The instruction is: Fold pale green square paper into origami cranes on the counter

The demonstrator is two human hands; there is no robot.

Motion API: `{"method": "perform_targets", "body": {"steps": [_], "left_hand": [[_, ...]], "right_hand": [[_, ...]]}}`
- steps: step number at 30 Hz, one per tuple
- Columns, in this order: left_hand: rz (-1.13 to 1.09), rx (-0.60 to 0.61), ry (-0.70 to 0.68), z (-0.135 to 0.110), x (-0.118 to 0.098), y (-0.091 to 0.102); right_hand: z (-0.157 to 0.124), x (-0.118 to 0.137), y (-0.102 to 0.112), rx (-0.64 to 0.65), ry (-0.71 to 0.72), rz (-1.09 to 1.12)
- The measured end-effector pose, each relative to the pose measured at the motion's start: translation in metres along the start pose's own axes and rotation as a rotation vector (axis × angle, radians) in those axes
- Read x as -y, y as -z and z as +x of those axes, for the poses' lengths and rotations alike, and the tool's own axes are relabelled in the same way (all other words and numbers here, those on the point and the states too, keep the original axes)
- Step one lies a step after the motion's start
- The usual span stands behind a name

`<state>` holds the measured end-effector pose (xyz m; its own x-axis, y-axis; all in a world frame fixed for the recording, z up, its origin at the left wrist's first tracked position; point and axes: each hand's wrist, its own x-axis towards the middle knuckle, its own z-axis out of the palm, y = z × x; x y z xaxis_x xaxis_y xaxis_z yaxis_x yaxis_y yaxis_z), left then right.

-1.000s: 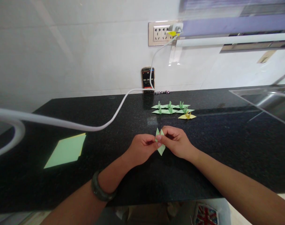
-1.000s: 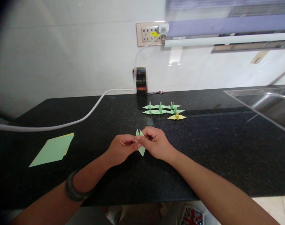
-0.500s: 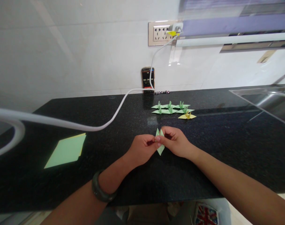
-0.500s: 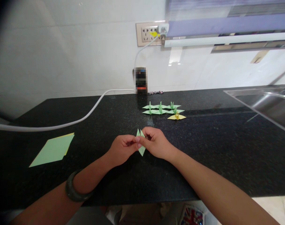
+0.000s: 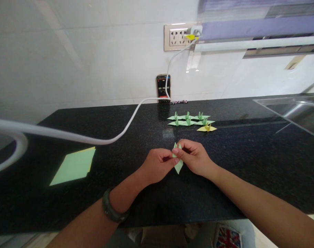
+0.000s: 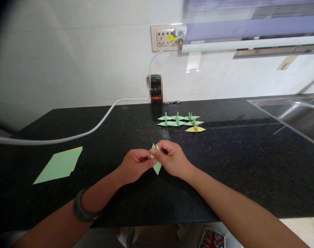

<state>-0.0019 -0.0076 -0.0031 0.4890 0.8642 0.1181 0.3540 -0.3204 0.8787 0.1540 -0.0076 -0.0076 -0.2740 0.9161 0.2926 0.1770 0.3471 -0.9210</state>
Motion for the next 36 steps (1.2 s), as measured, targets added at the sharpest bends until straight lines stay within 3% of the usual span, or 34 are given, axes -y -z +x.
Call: {"method": "perform_targets", "body": {"steps": [6, 15, 22, 29, 36], "left_hand": [[-0.045, 0.037, 0.010, 0.000, -0.003, 0.003], [-0.125, 0.115, 0.029, 0.000, 0.003, -0.001], [-0.158, 0.106, 0.028, 0.000, -0.003, 0.002], [-0.017, 0.059, -0.004, 0.000, -0.003, 0.000], [-0.014, 0.051, -0.005, -0.001, -0.005, 0.000]], "right_hand": [[0.003, -0.001, 0.001, -0.022, -0.095, 0.192], [0.007, 0.002, 0.009, 0.172, -0.202, 0.405], [0.007, -0.001, 0.013, 0.200, -0.148, 0.413], [0.007, -0.002, 0.011, 0.097, -0.163, 0.344], [0.007, 0.000, 0.010, 0.094, -0.171, 0.339]]}}
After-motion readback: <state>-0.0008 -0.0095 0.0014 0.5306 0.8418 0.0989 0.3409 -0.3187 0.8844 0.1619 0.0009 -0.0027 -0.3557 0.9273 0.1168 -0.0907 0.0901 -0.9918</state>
